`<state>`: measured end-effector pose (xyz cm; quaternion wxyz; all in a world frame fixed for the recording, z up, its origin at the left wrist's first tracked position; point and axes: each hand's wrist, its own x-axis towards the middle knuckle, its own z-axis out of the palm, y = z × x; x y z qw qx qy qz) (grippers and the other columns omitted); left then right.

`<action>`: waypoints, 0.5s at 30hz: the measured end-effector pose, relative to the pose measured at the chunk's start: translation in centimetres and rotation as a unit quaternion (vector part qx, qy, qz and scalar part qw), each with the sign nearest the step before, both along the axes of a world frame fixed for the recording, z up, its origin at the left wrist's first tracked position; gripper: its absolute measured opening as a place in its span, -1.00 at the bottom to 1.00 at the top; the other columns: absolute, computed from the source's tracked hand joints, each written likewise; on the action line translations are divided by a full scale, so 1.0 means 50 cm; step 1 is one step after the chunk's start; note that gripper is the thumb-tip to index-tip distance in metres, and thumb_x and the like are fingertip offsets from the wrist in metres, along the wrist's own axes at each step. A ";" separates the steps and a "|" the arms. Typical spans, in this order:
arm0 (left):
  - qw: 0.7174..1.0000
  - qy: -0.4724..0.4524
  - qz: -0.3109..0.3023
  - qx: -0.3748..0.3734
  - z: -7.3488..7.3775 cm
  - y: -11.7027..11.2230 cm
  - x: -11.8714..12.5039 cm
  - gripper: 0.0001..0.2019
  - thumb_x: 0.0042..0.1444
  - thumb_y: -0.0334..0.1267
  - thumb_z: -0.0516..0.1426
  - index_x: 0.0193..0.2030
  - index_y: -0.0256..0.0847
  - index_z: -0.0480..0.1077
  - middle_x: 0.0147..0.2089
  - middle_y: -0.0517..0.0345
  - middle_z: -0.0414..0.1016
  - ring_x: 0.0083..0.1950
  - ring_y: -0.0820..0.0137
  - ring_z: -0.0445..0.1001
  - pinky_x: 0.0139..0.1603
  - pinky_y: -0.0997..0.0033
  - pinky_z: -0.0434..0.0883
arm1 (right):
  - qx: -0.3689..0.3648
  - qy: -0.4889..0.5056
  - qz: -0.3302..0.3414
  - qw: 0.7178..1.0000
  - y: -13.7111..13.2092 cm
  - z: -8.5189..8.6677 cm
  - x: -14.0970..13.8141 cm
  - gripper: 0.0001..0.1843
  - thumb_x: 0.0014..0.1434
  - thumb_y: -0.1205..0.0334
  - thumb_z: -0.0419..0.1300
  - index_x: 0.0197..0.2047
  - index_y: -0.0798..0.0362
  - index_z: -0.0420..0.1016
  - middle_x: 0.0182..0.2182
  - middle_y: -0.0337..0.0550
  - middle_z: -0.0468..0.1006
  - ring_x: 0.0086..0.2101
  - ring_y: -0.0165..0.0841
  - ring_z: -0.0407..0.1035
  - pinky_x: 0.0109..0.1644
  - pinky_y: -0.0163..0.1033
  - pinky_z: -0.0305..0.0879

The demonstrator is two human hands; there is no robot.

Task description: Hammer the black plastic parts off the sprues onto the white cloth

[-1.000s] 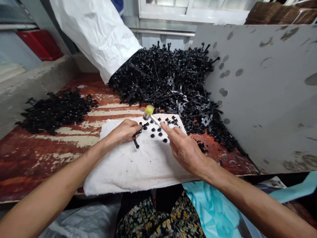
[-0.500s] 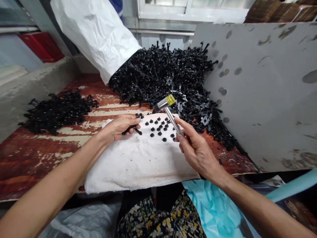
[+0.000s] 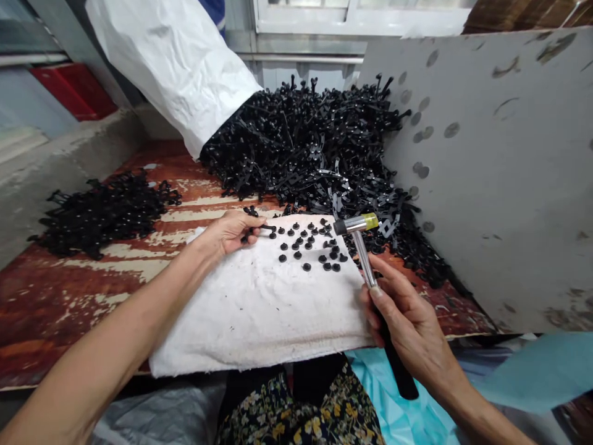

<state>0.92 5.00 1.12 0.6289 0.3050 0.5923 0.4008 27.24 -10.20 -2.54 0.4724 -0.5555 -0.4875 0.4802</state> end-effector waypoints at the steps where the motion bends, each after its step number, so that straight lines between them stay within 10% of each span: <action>1: 1.000 0.001 0.001 0.001 -0.002 0.000 0.000 -0.81 -0.01 -0.68 0.16 -0.55 -0.43 0.41 -0.68 0.16 0.35 -0.71 0.61 0.24 -0.80 0.70 0.15 | 0.000 0.001 0.000 1.000 0.000 0.000 0.001 -0.46 0.27 0.03 0.13 0.29 -0.13 0.25 -0.41 -0.27 0.42 -0.63 -0.47 0.17 -0.68 -0.37 0.18; 15: 0.999 0.020 0.044 -0.011 -0.015 0.010 -0.002 -0.86 0.01 -0.66 0.19 -0.48 -0.42 0.43 -0.65 0.15 0.41 -0.67 0.54 0.37 -0.71 0.64 0.42 | 0.036 -0.051 0.000 0.998 -0.003 -0.002 0.004 -0.51 0.31 0.10 0.12 0.29 -0.13 0.28 -0.42 -0.26 0.45 -0.63 -0.47 0.21 -0.69 -0.39 0.23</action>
